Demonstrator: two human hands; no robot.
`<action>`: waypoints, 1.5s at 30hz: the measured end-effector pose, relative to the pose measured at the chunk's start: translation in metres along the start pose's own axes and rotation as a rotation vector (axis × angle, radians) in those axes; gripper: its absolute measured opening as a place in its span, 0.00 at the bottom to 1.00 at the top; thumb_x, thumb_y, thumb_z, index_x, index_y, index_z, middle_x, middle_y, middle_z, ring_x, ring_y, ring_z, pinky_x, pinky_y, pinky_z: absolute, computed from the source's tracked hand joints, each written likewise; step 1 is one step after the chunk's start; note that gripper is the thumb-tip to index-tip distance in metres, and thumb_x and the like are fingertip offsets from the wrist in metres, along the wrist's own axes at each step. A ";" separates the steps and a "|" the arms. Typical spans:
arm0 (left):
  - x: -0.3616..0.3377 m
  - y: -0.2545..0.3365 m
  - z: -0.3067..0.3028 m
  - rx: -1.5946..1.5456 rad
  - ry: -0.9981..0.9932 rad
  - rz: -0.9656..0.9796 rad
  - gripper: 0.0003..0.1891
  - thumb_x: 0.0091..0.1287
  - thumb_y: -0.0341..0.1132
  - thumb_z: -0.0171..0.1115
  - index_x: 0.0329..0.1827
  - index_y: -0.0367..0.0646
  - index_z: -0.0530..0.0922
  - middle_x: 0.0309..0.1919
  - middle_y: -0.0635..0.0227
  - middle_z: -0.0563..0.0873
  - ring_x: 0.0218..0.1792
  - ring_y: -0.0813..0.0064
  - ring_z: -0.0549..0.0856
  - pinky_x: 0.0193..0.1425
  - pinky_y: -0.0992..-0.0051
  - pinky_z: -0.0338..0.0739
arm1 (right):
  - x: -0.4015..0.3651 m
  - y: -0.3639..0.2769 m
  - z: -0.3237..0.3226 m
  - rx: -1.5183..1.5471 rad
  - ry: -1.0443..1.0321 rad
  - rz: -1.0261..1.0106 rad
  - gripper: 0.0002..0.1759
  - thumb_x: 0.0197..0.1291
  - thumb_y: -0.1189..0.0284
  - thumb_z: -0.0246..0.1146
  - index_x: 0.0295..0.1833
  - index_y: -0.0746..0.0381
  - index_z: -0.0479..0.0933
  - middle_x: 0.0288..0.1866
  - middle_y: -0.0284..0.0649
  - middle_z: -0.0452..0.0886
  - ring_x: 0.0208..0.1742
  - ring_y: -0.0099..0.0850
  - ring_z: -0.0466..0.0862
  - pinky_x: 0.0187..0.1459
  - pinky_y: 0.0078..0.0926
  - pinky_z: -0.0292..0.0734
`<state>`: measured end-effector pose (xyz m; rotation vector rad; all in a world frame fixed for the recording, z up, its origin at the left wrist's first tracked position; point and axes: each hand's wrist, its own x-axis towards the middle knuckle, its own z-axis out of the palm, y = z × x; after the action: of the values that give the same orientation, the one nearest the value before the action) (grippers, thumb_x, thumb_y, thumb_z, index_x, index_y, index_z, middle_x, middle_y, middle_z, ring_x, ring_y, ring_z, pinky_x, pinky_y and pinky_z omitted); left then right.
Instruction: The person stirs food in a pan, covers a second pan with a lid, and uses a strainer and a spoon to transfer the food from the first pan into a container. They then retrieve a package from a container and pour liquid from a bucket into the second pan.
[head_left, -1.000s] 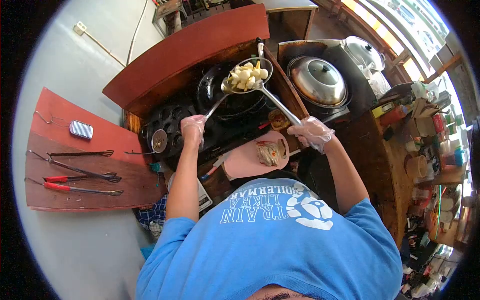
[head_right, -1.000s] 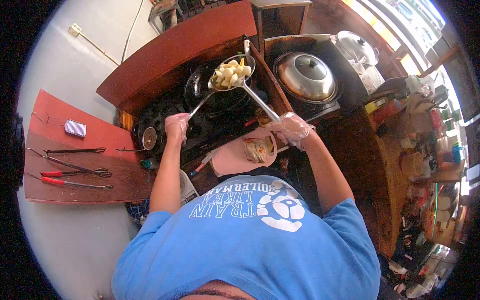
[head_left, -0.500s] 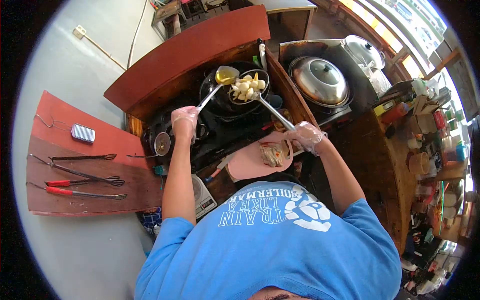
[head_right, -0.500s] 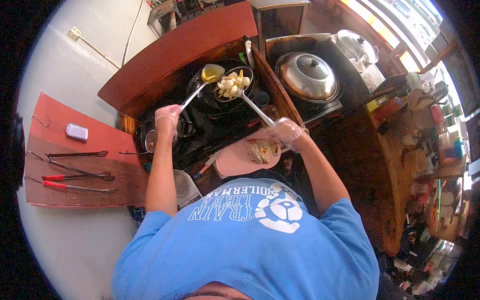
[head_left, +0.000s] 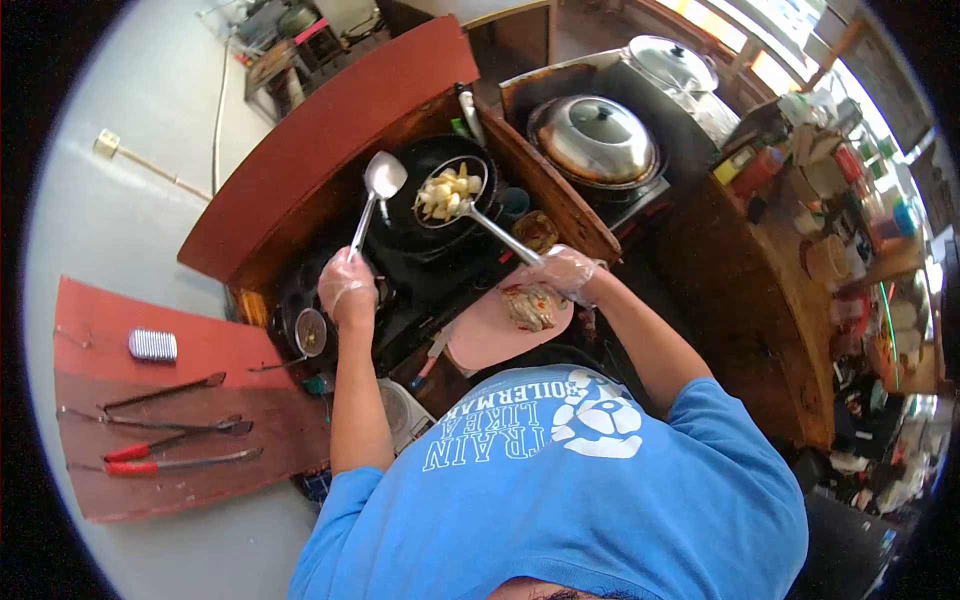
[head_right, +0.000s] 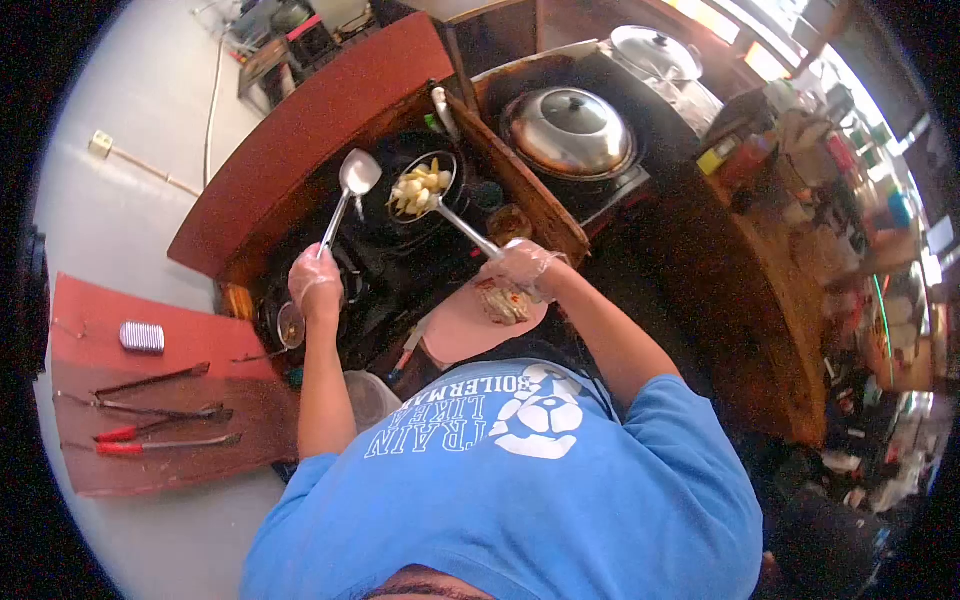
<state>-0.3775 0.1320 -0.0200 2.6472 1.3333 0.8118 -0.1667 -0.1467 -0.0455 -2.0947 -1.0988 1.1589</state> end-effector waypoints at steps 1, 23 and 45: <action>0.001 -0.006 0.005 0.023 -0.032 -0.006 0.11 0.69 0.37 0.58 0.43 0.41 0.86 0.36 0.49 0.87 0.39 0.47 0.87 0.46 0.53 0.80 | 0.005 0.005 0.005 0.062 0.007 -0.020 0.14 0.61 0.59 0.63 0.47 0.49 0.89 0.41 0.42 0.87 0.38 0.37 0.84 0.43 0.34 0.78; -0.021 0.015 -0.004 0.084 -0.007 -0.130 0.12 0.67 0.37 0.64 0.44 0.37 0.86 0.29 0.56 0.88 0.32 0.57 0.87 0.39 0.60 0.79 | 0.109 0.152 -0.215 -1.148 0.455 -0.228 0.18 0.61 0.60 0.61 0.37 0.64 0.87 0.39 0.50 0.88 0.37 0.42 0.88 0.43 0.36 0.84; -0.094 0.372 0.050 0.007 -0.080 -0.313 0.11 0.70 0.32 0.53 0.40 0.39 0.83 0.36 0.52 0.87 0.38 0.51 0.88 0.44 0.56 0.84 | 0.188 0.148 -0.390 -1.090 0.492 -0.344 0.27 0.56 0.50 0.69 0.41 0.66 0.87 0.45 0.54 0.87 0.49 0.43 0.88 0.54 0.36 0.82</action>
<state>-0.1278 -0.1624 0.0037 2.3581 1.6718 0.6532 0.2864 -0.0873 -0.0392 -2.5153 -1.9560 -0.2492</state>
